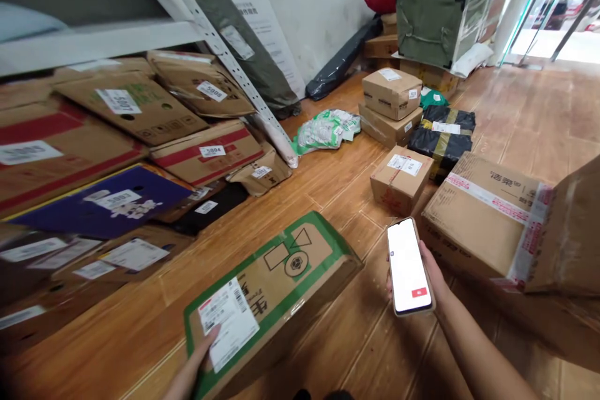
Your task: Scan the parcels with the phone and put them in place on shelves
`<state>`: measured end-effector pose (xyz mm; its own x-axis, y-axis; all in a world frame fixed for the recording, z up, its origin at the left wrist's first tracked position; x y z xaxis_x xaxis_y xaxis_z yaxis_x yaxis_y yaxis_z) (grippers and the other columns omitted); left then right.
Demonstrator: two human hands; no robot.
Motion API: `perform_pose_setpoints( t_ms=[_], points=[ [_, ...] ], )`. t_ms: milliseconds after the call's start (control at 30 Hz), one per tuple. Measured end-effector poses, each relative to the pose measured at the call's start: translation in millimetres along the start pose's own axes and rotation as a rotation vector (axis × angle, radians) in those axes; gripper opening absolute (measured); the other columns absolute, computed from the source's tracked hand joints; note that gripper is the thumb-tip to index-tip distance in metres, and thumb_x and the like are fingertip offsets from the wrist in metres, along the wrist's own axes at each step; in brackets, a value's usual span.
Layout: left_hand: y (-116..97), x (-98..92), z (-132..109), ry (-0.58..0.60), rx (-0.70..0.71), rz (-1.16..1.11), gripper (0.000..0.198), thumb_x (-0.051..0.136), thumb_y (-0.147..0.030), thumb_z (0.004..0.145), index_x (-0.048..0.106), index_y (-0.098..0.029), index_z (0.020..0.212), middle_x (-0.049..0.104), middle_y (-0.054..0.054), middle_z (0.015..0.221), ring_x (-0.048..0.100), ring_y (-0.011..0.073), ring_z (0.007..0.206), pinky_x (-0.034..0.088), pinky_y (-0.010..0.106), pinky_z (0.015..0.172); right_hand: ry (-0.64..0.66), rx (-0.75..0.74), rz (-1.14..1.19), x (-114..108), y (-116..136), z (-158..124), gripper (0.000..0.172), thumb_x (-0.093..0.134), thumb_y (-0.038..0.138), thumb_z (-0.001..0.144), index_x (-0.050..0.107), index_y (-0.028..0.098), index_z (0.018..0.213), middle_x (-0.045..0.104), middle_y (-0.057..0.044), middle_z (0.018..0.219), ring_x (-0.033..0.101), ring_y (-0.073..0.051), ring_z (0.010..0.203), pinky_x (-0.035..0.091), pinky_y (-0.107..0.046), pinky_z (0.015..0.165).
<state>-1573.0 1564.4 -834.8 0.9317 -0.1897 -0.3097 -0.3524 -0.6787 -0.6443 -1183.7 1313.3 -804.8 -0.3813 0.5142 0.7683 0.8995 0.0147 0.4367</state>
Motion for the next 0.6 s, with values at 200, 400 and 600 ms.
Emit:
perform_pose_setpoints(
  t_ms=[200,400,600],
  points=[
    [-4,43.3,-34,0.103,0.051,-0.125,0.073,0.079,-0.015,0.082,0.051,-0.033,0.147,0.073,0.006,0.132,0.07,0.0254,0.119,0.054,0.04,0.11,-0.087,-0.108,0.027,21,-10,-13,0.068,0.075,0.074,0.073,0.07,0.02,0.114,0.081,-0.011,0.097,0.076,-0.029,0.076,0.061,-0.039,0.063],
    [-27,98.7,-33,0.282,0.151,-0.194,0.091,0.091,-0.009,0.067,0.05,-0.028,0.147,0.073,0.01,0.13,0.07,0.0283,0.12,0.051,0.044,0.114,-0.107,-0.052,0.111,53,-44,-11,0.064,0.083,0.067,0.071,0.073,0.023,0.116,0.079,-0.013,0.118,0.073,-0.037,0.114,0.058,-0.056,0.096],
    [-39,153.2,-29,0.43,0.318,-0.12,0.101,0.094,-0.02,0.065,0.041,-0.028,0.151,0.061,0.013,0.146,0.059,0.0296,0.135,0.044,0.045,0.119,-0.315,-0.159,-0.143,58,-48,-6,0.054,0.089,0.047,0.072,0.062,0.026,0.114,0.082,-0.007,0.105,0.08,-0.031,0.088,0.063,-0.044,0.079]
  ],
)
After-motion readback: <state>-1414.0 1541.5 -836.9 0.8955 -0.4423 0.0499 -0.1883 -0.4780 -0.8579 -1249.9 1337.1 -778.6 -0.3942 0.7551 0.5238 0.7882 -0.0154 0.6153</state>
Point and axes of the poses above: each hand's wrist, its own z-axis towards the middle knuckle, its own x-axis out of the palm, y = z × x, the point moved 6 cm from there along z, towards the middle knuckle
